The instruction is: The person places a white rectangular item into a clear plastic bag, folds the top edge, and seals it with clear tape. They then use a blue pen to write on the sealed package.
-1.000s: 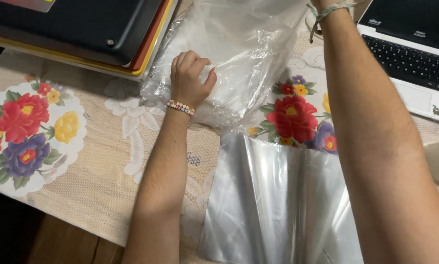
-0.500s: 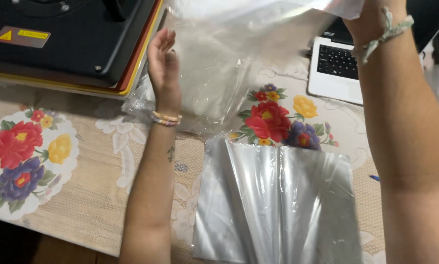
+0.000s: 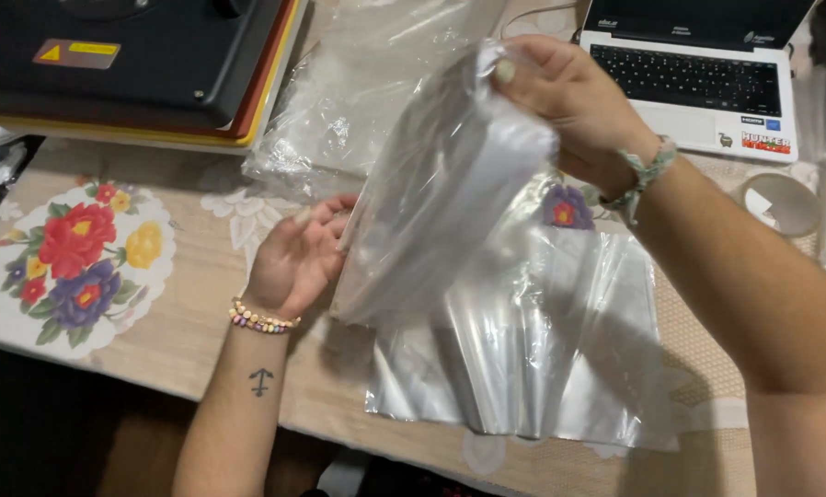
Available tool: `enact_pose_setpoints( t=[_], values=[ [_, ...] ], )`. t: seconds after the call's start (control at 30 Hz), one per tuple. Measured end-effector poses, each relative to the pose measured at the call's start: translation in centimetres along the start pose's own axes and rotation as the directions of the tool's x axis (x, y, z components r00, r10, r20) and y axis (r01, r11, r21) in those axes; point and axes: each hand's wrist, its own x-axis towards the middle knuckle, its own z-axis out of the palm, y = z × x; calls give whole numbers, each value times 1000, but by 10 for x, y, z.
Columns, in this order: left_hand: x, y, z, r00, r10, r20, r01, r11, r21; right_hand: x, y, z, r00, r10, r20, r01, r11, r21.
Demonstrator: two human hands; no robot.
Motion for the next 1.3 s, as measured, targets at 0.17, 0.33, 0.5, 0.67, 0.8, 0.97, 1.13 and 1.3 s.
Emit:
enact_pose_setpoints(
  t=[0.17, 0.33, 0.5, 0.67, 0.8, 0.97, 1.13, 1.3],
  values=[
    [-40, -31, -49, 978, -36, -205, -32, 948, -316, 18, 10, 69, 936, -46, 350, 91, 990, -113],
    [-101, 3, -34, 970, 169, -175, -198, 966, -165, 27, 16, 147, 779, -198, 595, 410, 879, -243],
    [-161, 23, -90, 720, 346, -601, -325, 934, 149, 62, 45, 129, 847, -62, 528, 271, 905, -329],
    [-191, 23, -177, 518, 235, -823, -41, 967, 251, 119, 77, 31, 961, -222, 165, 274, 694, -665],
    [-178, 38, -185, 386, 226, -894, 278, 896, 347, 130, 114, -25, 956, 27, -291, -271, 456, -848],
    [-164, 59, -132, 166, 414, -895, 637, 648, 418, 174, 190, -116, 879, -32, -476, -410, 462, -787],
    [-114, 45, -94, 555, 714, -427, 679, -92, 728, 183, 139, -74, 949, -308, -70, 14, 264, -964],
    [-7, 16, -60, 910, 356, -213, 291, -182, 939, 213, 141, -62, 972, 217, -92, -117, 104, -988]
  ],
)
